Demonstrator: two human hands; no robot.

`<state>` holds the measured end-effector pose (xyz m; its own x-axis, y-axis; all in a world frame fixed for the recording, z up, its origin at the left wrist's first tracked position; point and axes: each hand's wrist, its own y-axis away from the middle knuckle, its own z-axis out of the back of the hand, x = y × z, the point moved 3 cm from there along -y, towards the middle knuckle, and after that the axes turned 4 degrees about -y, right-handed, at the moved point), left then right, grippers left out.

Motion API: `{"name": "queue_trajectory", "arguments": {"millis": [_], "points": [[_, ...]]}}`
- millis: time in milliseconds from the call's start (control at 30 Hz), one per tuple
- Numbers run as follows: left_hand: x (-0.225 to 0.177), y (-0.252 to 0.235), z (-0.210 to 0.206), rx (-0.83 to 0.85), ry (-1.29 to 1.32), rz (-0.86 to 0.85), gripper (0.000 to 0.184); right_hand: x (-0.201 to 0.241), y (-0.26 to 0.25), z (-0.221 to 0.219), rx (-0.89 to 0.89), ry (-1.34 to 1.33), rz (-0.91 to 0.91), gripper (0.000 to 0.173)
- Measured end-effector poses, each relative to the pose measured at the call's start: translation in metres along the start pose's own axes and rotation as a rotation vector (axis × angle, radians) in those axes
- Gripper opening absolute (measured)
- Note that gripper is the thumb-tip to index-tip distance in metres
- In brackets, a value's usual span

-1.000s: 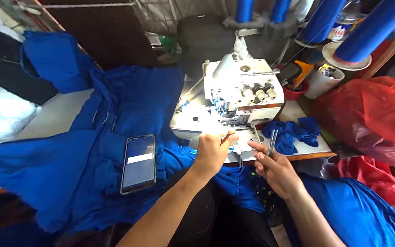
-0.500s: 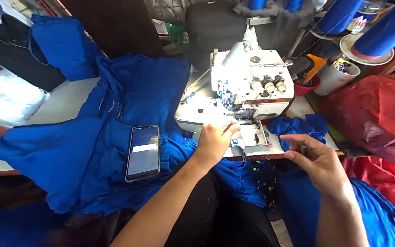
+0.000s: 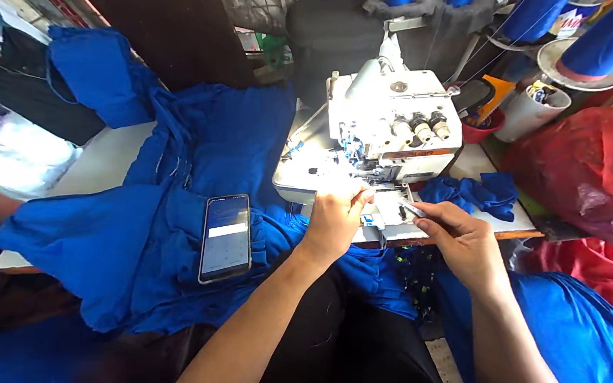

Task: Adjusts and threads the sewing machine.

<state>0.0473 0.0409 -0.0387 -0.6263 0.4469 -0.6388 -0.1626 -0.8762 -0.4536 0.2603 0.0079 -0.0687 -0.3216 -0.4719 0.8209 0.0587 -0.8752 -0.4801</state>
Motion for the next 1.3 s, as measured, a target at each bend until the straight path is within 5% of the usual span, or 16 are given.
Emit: {"name": "queue_trajectory", "arguments": {"millis": [200, 1300], "points": [[-0.001, 0.000, -0.001, 0.008, -0.020, 0.021, 0.020, 0.002, -0.003, -0.009, -0.174, 0.168, 0.161, 0.018], [0.000, -0.006, 0.013, -0.017, 0.099, 0.014, 0.019, -0.016, -0.017, 0.010, -0.243, 0.020, 0.252, 0.011]]}}
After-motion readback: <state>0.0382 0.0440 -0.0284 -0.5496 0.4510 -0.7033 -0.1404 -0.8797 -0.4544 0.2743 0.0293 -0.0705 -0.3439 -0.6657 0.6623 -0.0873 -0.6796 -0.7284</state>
